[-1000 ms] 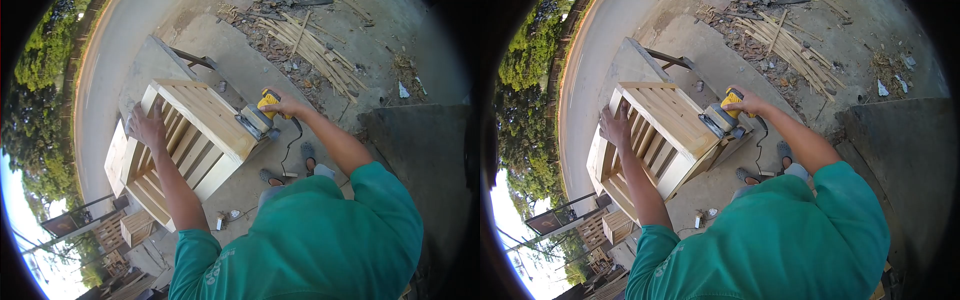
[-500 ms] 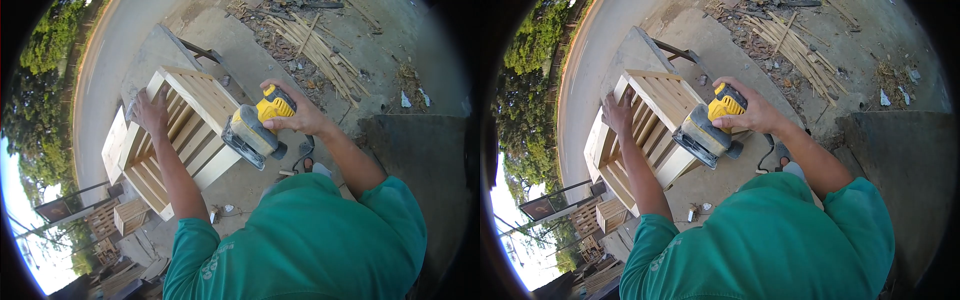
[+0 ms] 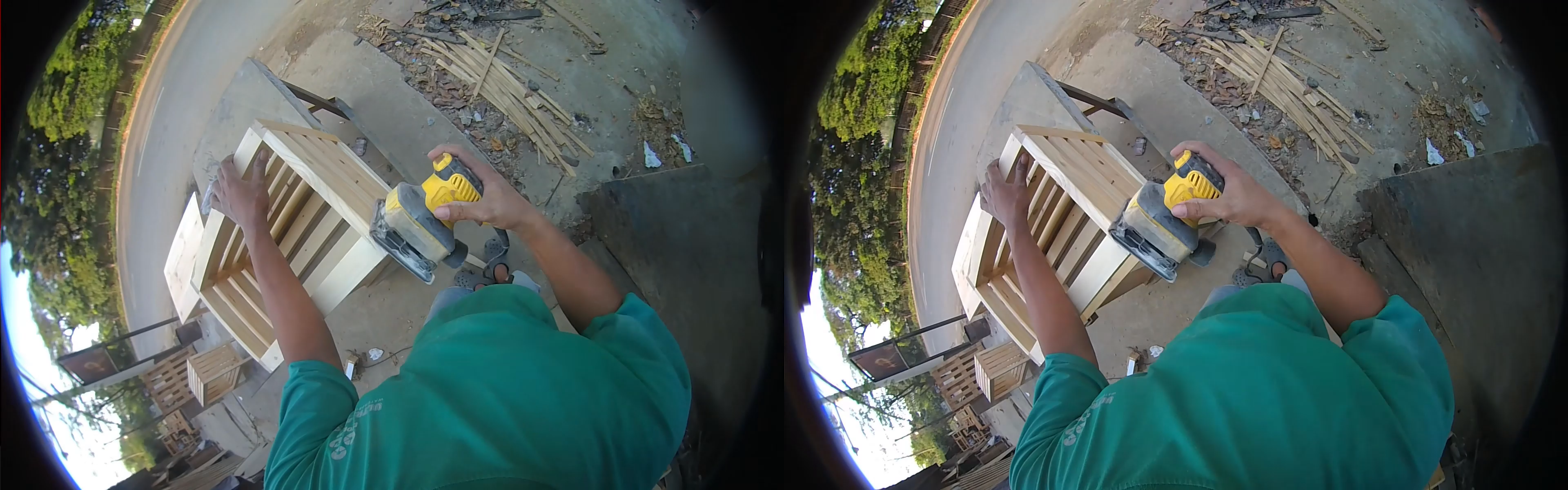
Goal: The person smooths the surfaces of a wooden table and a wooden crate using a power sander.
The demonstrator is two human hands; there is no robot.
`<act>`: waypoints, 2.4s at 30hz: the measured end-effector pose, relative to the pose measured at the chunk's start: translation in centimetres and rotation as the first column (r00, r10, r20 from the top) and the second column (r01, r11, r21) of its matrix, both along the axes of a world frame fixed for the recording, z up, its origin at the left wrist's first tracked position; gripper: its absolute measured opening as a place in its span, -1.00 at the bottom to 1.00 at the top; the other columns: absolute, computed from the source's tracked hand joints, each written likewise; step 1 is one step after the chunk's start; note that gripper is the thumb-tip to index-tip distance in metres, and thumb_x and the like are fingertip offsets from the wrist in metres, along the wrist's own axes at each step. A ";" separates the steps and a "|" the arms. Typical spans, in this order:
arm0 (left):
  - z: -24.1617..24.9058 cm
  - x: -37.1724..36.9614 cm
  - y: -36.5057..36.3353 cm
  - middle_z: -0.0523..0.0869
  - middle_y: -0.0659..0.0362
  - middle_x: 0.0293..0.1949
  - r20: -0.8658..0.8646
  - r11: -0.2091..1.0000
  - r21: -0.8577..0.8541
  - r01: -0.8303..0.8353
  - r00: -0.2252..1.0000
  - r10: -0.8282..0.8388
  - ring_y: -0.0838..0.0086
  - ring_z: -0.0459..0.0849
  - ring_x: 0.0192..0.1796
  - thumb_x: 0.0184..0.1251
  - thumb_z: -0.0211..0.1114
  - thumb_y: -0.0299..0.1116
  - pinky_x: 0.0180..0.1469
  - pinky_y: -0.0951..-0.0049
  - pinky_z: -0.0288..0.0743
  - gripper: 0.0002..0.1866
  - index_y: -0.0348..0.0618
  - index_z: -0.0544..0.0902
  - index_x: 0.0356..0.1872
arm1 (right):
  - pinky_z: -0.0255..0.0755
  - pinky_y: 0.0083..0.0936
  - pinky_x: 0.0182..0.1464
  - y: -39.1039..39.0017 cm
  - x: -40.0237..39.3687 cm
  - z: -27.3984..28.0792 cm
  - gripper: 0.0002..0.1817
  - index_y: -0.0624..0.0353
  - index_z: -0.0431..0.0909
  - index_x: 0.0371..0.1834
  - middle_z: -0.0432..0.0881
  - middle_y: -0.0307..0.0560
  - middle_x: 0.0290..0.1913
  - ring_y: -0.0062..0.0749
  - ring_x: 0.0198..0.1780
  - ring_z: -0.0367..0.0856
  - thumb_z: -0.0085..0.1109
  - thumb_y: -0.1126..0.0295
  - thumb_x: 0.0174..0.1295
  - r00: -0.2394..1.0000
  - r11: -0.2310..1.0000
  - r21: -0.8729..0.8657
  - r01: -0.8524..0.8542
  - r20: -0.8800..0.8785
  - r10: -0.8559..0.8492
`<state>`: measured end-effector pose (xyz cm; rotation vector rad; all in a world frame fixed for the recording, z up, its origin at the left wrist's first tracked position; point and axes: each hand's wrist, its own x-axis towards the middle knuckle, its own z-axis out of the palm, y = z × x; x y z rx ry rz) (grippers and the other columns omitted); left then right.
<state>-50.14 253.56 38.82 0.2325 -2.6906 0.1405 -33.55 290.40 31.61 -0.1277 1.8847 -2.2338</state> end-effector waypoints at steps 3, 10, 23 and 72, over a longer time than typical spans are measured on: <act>-0.1 0.1 -0.2 0.64 0.11 0.23 0.003 1.000 0.002 -0.003 1.000 0.003 0.12 0.48 0.34 0.22 0.26 0.44 0.45 -0.01 0.07 -0.18 -0.05 0.57 0.25 | 0.46 -0.48 0.19 -0.3 1.5 -0.1 -0.12 -0.07 0.39 0.38 0.55 -0.19 0.06 -0.48 0.08 0.53 0.69 0.13 -0.03 0.980 0.996 -0.081 0.047 -0.191 -0.062; 0.1 -0.1 0.5 0.63 0.08 0.22 0.017 1.000 0.016 0.011 1.000 -0.011 0.09 0.46 0.35 0.24 0.28 0.41 0.45 -0.06 0.07 -0.20 -0.07 0.57 0.23 | 0.53 -0.57 -0.23 -1.5 0.0 -12.0 -0.18 -0.10 0.44 0.30 0.61 -0.22 -0.08 -0.54 -0.13 0.58 0.69 0.09 -0.04 0.934 0.997 0.037 0.070 0.349 -0.078; -0.3 0.1 0.4 0.60 0.00 0.17 0.017 1.000 -0.004 0.016 1.000 -0.016 0.03 0.42 0.33 0.18 0.52 0.00 0.44 -0.03 0.12 -0.29 -0.15 0.50 0.27 | 0.47 -0.28 0.21 -11.8 -30.0 -20.0 -0.12 -0.05 0.49 0.25 0.65 -0.03 0.09 -0.18 0.16 0.61 0.66 -0.15 -0.14 1.000 0.999 0.031 -0.007 0.012 0.007; 0.0 -0.3 0.7 0.52 -0.04 0.04 0.116 1.000 -0.028 -0.012 0.993 0.015 -0.03 0.43 0.21 0.11 0.45 -0.42 0.34 -0.01 0.25 -0.38 -0.23 0.44 0.23 | 0.50 -0.18 0.16 -2.5 -12.3 -12.1 -0.16 0.02 0.34 0.37 0.50 0.08 0.13 -0.01 0.14 0.59 0.64 0.19 0.03 0.966 0.987 -0.017 -0.162 -0.205 0.155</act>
